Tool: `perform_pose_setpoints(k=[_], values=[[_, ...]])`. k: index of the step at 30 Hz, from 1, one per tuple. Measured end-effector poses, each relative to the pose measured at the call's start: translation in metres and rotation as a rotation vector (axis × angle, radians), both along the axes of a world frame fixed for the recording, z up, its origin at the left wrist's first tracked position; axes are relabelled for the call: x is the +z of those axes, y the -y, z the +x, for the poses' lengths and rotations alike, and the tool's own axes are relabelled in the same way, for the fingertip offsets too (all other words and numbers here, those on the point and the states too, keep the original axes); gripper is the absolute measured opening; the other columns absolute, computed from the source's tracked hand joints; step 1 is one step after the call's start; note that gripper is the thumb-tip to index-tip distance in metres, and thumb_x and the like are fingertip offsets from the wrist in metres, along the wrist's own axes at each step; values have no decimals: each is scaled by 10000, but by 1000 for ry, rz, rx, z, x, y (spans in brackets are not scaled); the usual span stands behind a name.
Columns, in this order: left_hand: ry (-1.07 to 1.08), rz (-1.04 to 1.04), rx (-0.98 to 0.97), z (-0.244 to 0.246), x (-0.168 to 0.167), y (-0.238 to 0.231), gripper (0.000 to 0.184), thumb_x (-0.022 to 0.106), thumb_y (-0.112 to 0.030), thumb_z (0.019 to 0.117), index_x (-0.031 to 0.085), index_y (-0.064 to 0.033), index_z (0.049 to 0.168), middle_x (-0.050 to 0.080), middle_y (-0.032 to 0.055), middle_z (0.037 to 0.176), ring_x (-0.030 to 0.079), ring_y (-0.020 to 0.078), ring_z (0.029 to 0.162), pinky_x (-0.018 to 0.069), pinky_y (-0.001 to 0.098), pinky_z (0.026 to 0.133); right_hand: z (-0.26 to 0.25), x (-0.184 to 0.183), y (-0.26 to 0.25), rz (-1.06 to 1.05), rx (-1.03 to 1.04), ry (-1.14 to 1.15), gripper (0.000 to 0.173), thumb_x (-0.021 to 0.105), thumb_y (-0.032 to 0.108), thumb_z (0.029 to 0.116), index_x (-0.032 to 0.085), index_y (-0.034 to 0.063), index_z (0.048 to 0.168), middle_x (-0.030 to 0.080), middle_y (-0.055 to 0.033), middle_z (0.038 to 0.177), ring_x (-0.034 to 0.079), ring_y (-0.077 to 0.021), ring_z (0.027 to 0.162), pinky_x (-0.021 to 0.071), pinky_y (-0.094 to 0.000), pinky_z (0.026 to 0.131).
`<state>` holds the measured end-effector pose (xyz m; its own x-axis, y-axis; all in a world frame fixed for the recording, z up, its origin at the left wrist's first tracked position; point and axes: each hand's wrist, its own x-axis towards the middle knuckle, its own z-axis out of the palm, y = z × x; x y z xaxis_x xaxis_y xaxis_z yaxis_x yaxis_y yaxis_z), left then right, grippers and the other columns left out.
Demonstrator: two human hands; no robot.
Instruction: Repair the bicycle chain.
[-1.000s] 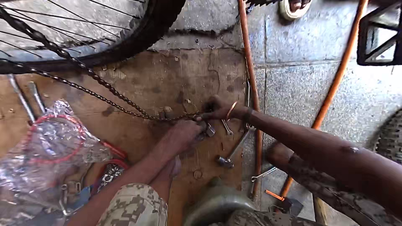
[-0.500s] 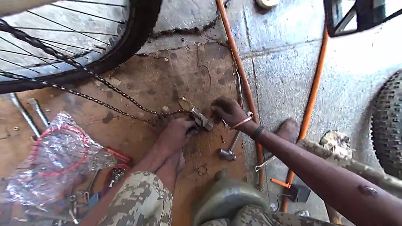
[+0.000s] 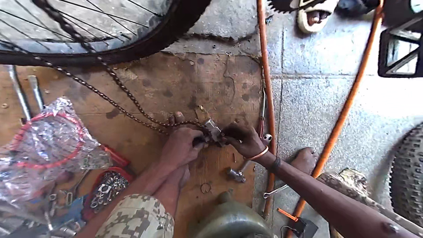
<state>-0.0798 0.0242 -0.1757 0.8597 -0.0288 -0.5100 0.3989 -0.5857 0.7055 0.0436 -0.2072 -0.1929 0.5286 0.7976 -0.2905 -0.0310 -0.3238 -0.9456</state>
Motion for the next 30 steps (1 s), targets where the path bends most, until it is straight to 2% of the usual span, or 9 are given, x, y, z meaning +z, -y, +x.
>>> perform_pose_setpoints(k=[5, 9, 16, 19, 21, 23, 25, 27, 30], values=[[-19, -17, 28, 1, 4, 1, 102, 773, -325, 912, 777, -224, 927, 728, -64, 857, 689, 89, 806, 600, 397, 790, -10, 5, 2, 70, -8, -133, 261, 692, -59, 917, 676, -39, 1177, 753, -116, 1063, 750, -175, 879, 650, -348, 830], [-54, -34, 37, 0, 4, 2, 104, 771, -329, 920, 775, -225, 929, 725, -71, 859, 683, 81, 802, 596, 384, 785, -7, 7, 1, 104, -9, -137, 184, 725, -32, 910, 709, -46, 1093, 758, -114, 983, 746, -165, 819, 652, -329, 790], [-48, -20, 44, 0, 3, 0, 111, 780, -345, 912, 772, -235, 919, 716, -82, 826, 675, 65, 770, 592, 361, 759, 2, 15, -3, 81, -28, -231, 198, 700, -45, 919, 719, -73, 1114, 765, -122, 961, 744, -160, 803, 647, -304, 781], [-49, -13, 40, 1, 2, 1, 114, 774, -351, 917, 773, -237, 917, 718, -87, 835, 677, 61, 774, 595, 355, 754, 4, 12, -1, 58, -11, -226, 189, 691, -4, 937, 728, -48, 1117, 746, -107, 972, 713, -150, 754, 636, -297, 703], [-53, -14, 42, 1, 3, 1, 109, 768, -344, 921, 774, -235, 925, 720, -83, 850, 679, 60, 789, 596, 354, 766, 5, 10, 0, 9, 18, -137, 188, 681, 11, 949, 741, -26, 1124, 730, -103, 1015, 711, -143, 765, 643, -288, 698], [-63, -11, 40, 2, 5, 1, 101, 765, -330, 926, 774, -230, 936, 721, -75, 857, 681, 69, 802, 589, 363, 778, 4, 7, -2, -48, 105, 128, 193, 671, 11, 940, 770, 12, 1105, 717, -84, 1017, 697, -107, 805, 617, -254, 731], [-62, -3, 26, 3, 4, 1, 103, 763, -338, 927, 778, -236, 930, 728, -81, 851, 684, 65, 796, 588, 363, 777, 2, 5, -6, -94, 189, 353, 163, 687, 25, 921, 779, 30, 1055, 724, -95, 1014, 704, -144, 849, 604, -299, 767], [-62, 0, 4, 4, 3, 1, 100, 757, -337, 929, 779, -240, 922, 730, -82, 852, 685, 67, 800, 587, 371, 785, -1, -1, -9, -110, 246, 469, 122, 670, 68, 940, 751, 28, 1021, 719, -119, 1003, 716, -209, 846, 609, -368, 734], [-76, 8, -31, 4, 4, 1, 109, 749, -353, 934, 782, -249, 931, 734, -83, 866, 690, 74, 821, 585, 385, 802, -8, -11, -12, -109, 255, 583, 119, 664, 109, 951, 750, 45, 1003, 699, -121, 954, 705, -245, 809, 598, -393, 661]])
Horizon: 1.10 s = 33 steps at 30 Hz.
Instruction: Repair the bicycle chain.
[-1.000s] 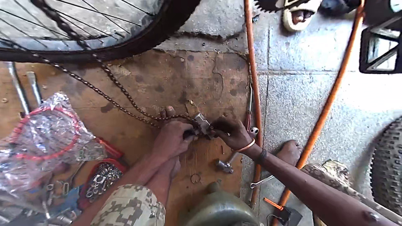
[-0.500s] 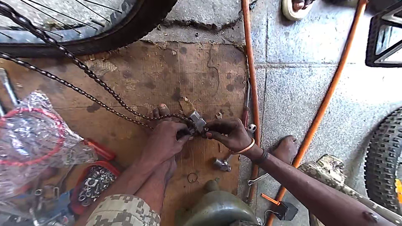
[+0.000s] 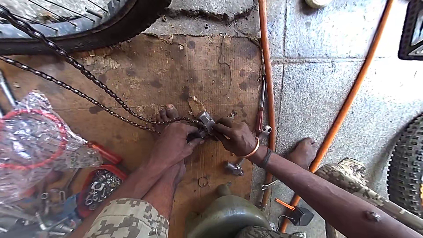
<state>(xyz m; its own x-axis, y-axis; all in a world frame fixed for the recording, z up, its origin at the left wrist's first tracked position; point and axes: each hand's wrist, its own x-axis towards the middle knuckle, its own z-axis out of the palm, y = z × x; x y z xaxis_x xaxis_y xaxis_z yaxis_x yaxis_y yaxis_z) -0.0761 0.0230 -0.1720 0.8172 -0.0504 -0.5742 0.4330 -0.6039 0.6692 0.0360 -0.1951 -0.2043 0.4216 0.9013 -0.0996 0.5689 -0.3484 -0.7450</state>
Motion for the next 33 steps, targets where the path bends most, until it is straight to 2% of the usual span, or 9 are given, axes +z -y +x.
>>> perform_pose_setpoints(k=[4, 7, 10, 13, 17, 19, 23, 28, 33], values=[[-20, 0, -9, 2, 2, 0, 139, 747, -365, 936, 775, -230, 915, 726, -52, 847, 691, 107, 810, 583, 417, 789, 0, -6, 4, 43, 3, -13, 141, 699, 126, 938, 745, 35, 1035, 693, -132, 987, 701, -244, 834, 604, -389, 688], [-66, -1, -17, 6, 4, 0, 145, 745, -372, 943, 783, -232, 935, 731, -50, 856, 691, 107, 813, 579, 414, 795, 14, 1, -2, 40, -83, -121, 312, 722, 255, 918, 726, 20, 1123, 689, -104, 953, 645, -178, 710, 552, -353, 591], [-80, -4, -13, 7, 4, 1, 138, 759, -331, 932, 775, -194, 936, 734, -15, 846, 703, 143, 814, 584, 441, 790, 33, 11, -34, 51, -55, -268, 386, 671, 343, 958, 714, 6, 1140, 700, -75, 908, 650, -140, 715, 559, -321, 620], [-102, 16, -8, 10, 6, 4, 258, 781, -404, 911, 740, -150, 887, 705, 20, 820, 695, 185, 810, 572, 466, 777, 47, 13, -79, -27, 190, -402, 380, 682, 251, 952, 682, -5, 1233, 732, -100, 977, 703, -172, 794, 603, -366, 740], [-47, -97, 43, 1, 7, -2, 144, 776, -381, 920, 789, -239, 944, 739, -76, 867, 693, 61, 808, 594, 354, 785, 67, 13, -93, -86, 360, -597, 239, 699, 115, 938, 684, -9, 1142, 685, -64, 758, 644, -121, 629, 567, -308, 621], [16, -168, 180, -6, 7, -7, 116, 772, -339, 929, 788, -231, 967, 741, -96, 863, 689, 25, 779, 604, 302, 758, 76, 19, -72, -81, 271, -631, 229, 639, 81, 971, 670, -24, 1172, 683, -81, 803, 654, -129, 671, 582, -317, 643], [57, -147, 348, -9, 0, -10, 130, 723, -352, 969, 773, -247, 1029, 746, -99, 870, 700, 27, 779, 620, 324, 770, 69, 21, -17, -89, -3, -557, 222, 568, 110, 1021, 666, 4, 1189, 711, -62, 890, 698, -111, 733, 616, -294, 657], [-46, 2, 290, 0, -3, 3, 132, 716, -419, 962, 783, -307, 982, 738, -85, 845, 699, 111, 807, 565, 502, 848, 45, 11, -2, -101, -188, -465, 213, 535, 126, 1035, 694, 0, 1100, 684, -58, 826, 656, -99, 654, 585, -279, 610], [-41, 0, 171, 0, -6, 4, 173, 659, -399, 1004, 788, -285, 1020, 747, -92, 853, 705, 92, 822, 572, 455, 857, 42, 13, -6, -95, -184, -389, 259, 510, 145, 1037, 709, 16, 1141, 684, -55, 808, 629, -96, 628, 557, -290, 603]])
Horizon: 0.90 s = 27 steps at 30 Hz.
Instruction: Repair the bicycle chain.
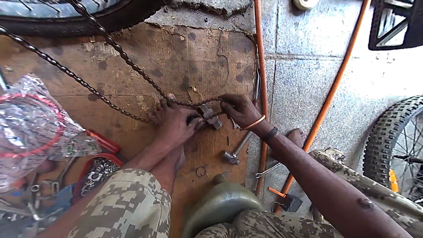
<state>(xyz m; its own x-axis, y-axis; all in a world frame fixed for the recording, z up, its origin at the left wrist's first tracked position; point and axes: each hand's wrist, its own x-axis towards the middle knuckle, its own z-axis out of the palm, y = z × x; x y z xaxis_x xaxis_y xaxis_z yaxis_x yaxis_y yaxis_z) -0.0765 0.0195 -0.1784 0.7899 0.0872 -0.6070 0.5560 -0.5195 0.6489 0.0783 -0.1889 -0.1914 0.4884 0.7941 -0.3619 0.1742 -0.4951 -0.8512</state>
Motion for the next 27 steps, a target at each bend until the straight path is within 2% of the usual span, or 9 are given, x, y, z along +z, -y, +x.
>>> perform_pose_setpoints(k=[3, 8, 10, 12, 13, 16, 21, 24, 27], values=[[34, -19, -76, -2, 1, -3, 206, 623, -395, 1021, 776, -263, 1056, 736, -64, 894, 697, 100, 860, 569, 446, 856, -1, 6, 2, -22, -7, 2, 293, 529, 133, 1036, 717, 30, 1235, 725, -53, 861, 645, -63, 653, 566, -253, 640], [113, 82, -112, -11, 3, -4, 216, 619, -397, 1013, 782, -276, 1087, 757, -21, 1010, 700, 173, 1010, 522, 517, 954, -7, 2, 10, -40, -21, 32, 307, 526, 136, 1029, 719, 40, 1247, 716, -45, 820, 631, -70, 626, 563, -268, 632], [96, 115, -143, -8, 1, -3, 244, 592, -415, 1019, 793, -282, 1061, 755, -12, 976, 692, 199, 995, 490, 546, 945, -8, 0, 10, -46, -32, 37, 309, 523, 134, 1032, 714, 35, 1254, 710, -47, 811, 628, -75, 616, 563, -268, 618], [50, 143, -189, -3, 3, -2, 241, 584, -423, 1025, 793, -306, 1055, 752, -8, 954, 700, 211, 992, 525, 535, 914, -6, 0, 9, -76, -29, 30, 311, 525, 140, 1032, 712, 36, 1258, 712, -51, 812, 638, -86, 617, 571, -281, 622], [21, 147, -196, -1, 3, -2, 241, 583, -423, 1023, 793, -312, 1065, 746, 3, 963, 688, 226, 1014, 513, 538, 924, -5, 0, 9, -89, -23, 26, 311, 525, 143, 1032, 711, 36, 1257, 715, -53, 822, 643, -91, 623, 575, -286, 627], [-13, 120, -187, 2, 4, -1, 240, 588, -422, 1030, 794, -301, 1053, 749, -4, 955, 700, 204, 990, 542, 505, 896, -3, -1, 9, -107, -13, 18, 315, 527, 173, 1038, 715, 52, 1260, 712, -44, 819, 643, -86, 622, 575, -286, 619], [-64, 101, -180, 4, 6, -2, 240, 590, -427, 1031, 793, -301, 1060, 745, 0, 970, 695, 207, 1005, 540, 508, 903, -3, -2, 8, -80, 0, 16, 319, 528, 173, 1036, 712, 46, 1264, 713, -44, 806, 635, -89, 612, 568, -290, 614], [-112, 132, -192, 7, 5, -2, 245, 593, -451, 1020, 793, -310, 1039, 743, -3, 975, 679, 234, 1042, 508, 555, 926, -4, -2, 7, -90, -6, 29, 331, 530, 189, 1048, 697, 55, 1301, 738, -66, 893, 676, -104, 673, 592, -300, 663], [-156, 191, -212, 11, 8, 0, 242, 599, -491, 1002, 780, -331, 987, 733, 7, 973, 661, 273, 1065, 483, 594, 921, -10, 1, 24, -94, -22, 147, 386, 556, 209, 1043, 624, 28, 1378, 720, -127, 1086, 719, -170, 891, 620, -345, 791]])
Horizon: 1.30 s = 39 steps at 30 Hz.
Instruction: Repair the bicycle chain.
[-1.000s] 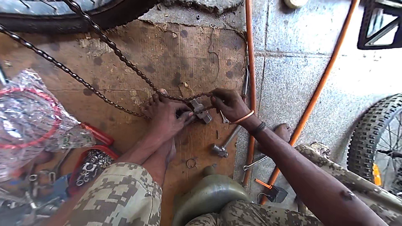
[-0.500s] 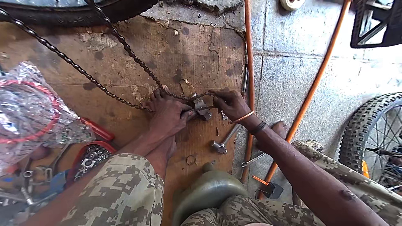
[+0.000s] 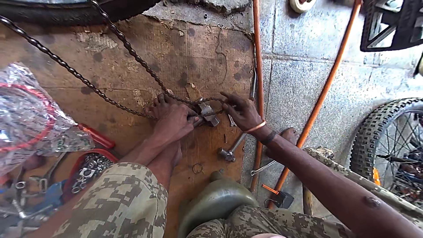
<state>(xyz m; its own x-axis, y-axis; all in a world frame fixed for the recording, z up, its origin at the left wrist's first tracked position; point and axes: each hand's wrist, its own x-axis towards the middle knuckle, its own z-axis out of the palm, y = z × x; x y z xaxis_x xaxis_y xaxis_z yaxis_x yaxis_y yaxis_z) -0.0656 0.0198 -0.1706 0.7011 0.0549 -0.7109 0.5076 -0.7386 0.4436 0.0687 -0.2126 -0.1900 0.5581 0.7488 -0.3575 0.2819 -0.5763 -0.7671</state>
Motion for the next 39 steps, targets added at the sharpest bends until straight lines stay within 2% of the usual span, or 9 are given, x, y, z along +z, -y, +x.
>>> perform_pose_setpoints(k=[5, 8, 12, 15, 17, 22, 26, 30, 39], values=[[-25, 73, -27, 3, 2, 0, 246, 587, -550, 977, 777, -398, 1016, 722, 47, 1105, 602, 333, 1186, 425, 646, 981, -31, -2, 91, -122, 559, 307, 483, 713, 299, 740, 685, 37, 1145, 682, -156, 1138, 652, -337, 1071, 513, -559, 915], [-93, 102, -8, 4, 2, 1, 330, 556, -617, 948, 749, -392, 1092, 539, 262, 1402, 365, 536, 1381, 310, 762, 1007, -43, -18, 125, -160, 914, 398, 186, 692, 266, 896, 719, 175, 1056, 666, -77, 1141, 622, -294, 1135, 479, -548, 1003], [-115, 102, 6, 3, 0, 1, 340, 569, -638, 920, 741, -403, 1095, 507, 261, 1442, 334, 539, 1408, 308, 784, 995, -41, -15, 111, -167, 1025, 419, 108, 686, 131, 889, 683, 74, 980, 665, -126, 983, 663, -307, 950, 554, -472, 816], [-123, 107, 5, 5, -2, 1, 346, 580, -647, 898, 740, -404, 1084, 500, 259, 1453, 326, 542, 1414, 308, 787, 987, -31, 28, 91, -315, 844, 148, 169, 568, 196, 1030, 637, 43, 1017, 648, -111, 911, 688, -255, 687, 589, -426, 582], [-130, 92, 1, 6, 1, 1, 333, 588, -644, 909, 745, -393, 1061, 526, 247, 1420, 354, 525, 1398, 300, 776, 1001, -25, 67, 72, -357, 567, -37, 215, 511, 211, 1061, 628, 32, 1039, 630, -98, 797, 655, -245, 642, 560, -437, 590], [-46, 1, -17, 3, -5, -3, 251, 599, -559, 948, 765, -371, 944, 716, 25, 1001, 654, 271, 1066, 508, 566, 880, -8, 143, 25, 116, 232, 239, 321, 484, 304, 1054, 601, 154, 1313, 620, 31, 796, 577, -58, 612, 518, -289, 521], [-68, 58, -25, 4, -6, -2, 292, 570, -607, 920, 749, -382, 972, 656, 144, 1217, 535, 417, 1248, 372, 704, 989, -30, 105, 25, 278, 62, 210, 387, 444, 467, 1063, 620, 177, 1248, 640, 0, 846, 628, -97, 685, 566, -322, 591], [-84, 84, -23, 6, -5, -1, 318, 598, -641, 906, 762, -386, 1002, 659, 150, 1232, 528, 420, 1273, 430, 670, 968, -64, 31, 34, -102, 254, 256, 228, 492, 237, 1039, 641, 71, 993, 622, -63, 732, 639, -225, 563, 536, -432, 472], [-77, 63, -28, 5, -3, 0, 315, 566, -629, 917, 744, -384, 1004, 588, 233, 1318, 445, 490, 1324, 350, 717, 994, -41, 91, 15, 325, -28, 349, 375, 392, 406, 1100, 615, 112, 1168, 612, -34, 785, 613, -114, 639, 548, -329, 553]])
